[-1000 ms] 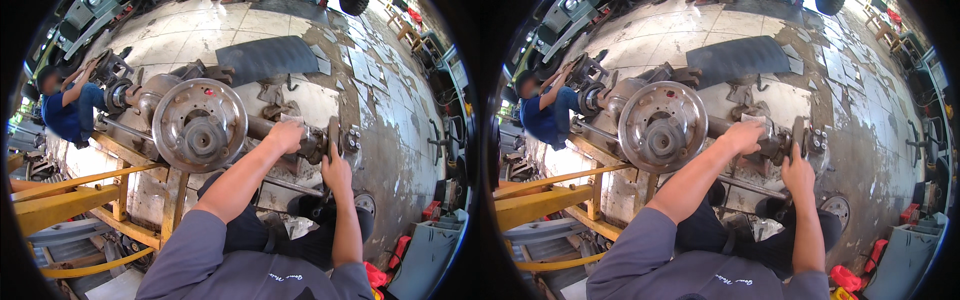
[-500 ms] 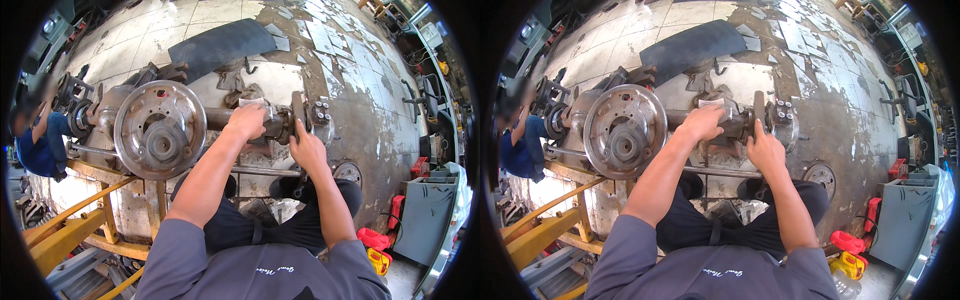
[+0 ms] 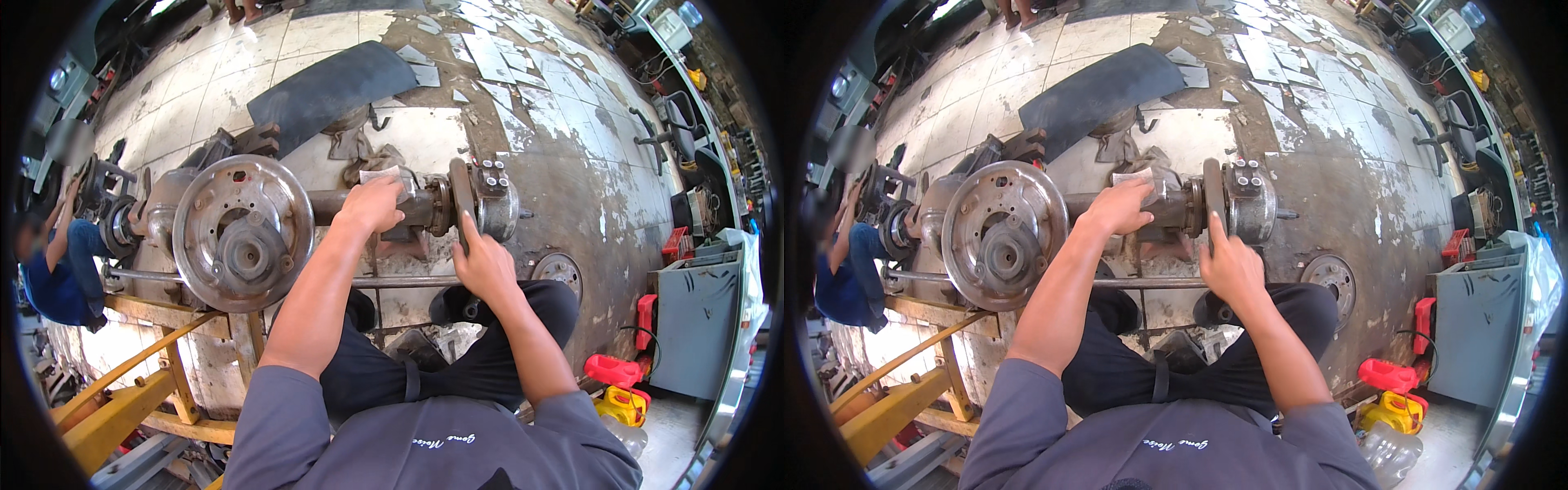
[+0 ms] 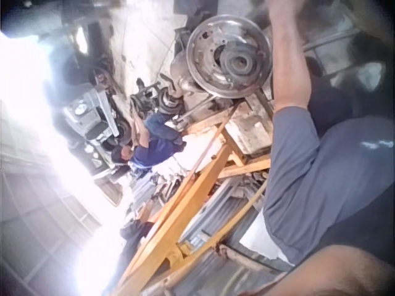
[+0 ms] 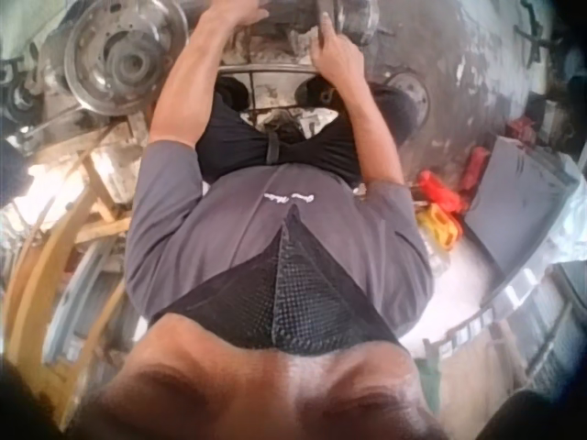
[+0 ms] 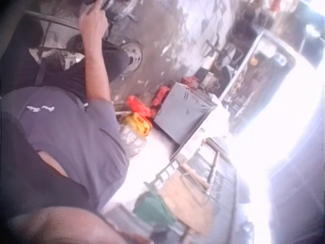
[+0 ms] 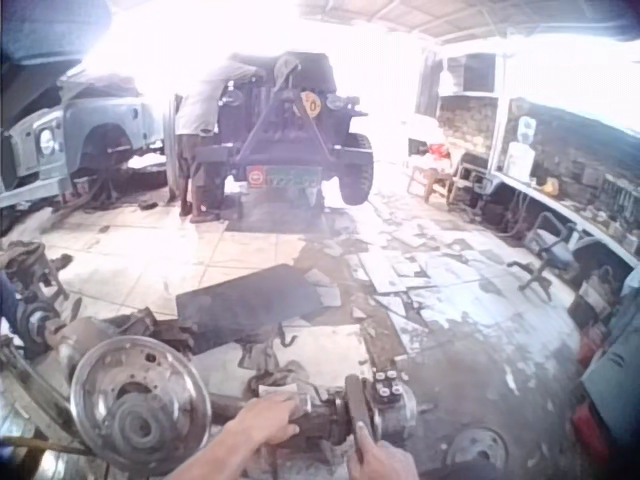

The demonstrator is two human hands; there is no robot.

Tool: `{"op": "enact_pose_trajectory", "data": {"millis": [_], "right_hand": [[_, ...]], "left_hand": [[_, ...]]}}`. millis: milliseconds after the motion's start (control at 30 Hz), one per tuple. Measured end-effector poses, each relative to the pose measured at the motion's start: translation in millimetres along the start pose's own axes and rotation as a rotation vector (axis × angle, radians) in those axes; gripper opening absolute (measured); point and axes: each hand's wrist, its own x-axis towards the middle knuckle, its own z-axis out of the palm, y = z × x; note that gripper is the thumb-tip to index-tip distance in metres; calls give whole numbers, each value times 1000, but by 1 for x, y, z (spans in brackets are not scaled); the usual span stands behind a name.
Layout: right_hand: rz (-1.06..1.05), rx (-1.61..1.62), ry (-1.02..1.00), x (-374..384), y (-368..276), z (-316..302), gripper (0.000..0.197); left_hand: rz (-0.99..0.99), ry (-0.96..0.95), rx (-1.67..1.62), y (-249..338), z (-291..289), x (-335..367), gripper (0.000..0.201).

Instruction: The person sits on the floor and uses a sanding block to clean and smooth the surface of a metal axle assembly. They repeatedly rub the sanding block against the metal surface, rotating the part to access different areas.

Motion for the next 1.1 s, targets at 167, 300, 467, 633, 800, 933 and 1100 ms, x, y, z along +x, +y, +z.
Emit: {"op": "enact_pose_trajectory", "data": {"millis": [167,300,467,633,800,933,1100], "right_hand": [[13,-14,31,40,-3,12,61],[-10,3,-5,-29,1,13,69],[13,33,37,-34,0,15,66],[-27,-49,71,25,-2,17,64],[-23,-61,6,-29,-2,9,67],[-11,-15,-69,-57,6,7,69],[-88,24,80,16,12,29,69]], "left_hand": [[13,8,-15,-8,0,-1,66],[11,-12,-39,-13,0,0,65],[-19,44,13,-2,7,2,63],[-44,82,37,2,18,-3,70],[-163,-2,72,15,24,-10,89],[-188,-125,52,20,12,-7,100],[-211,-204,14,14,6,-4,104]]}}
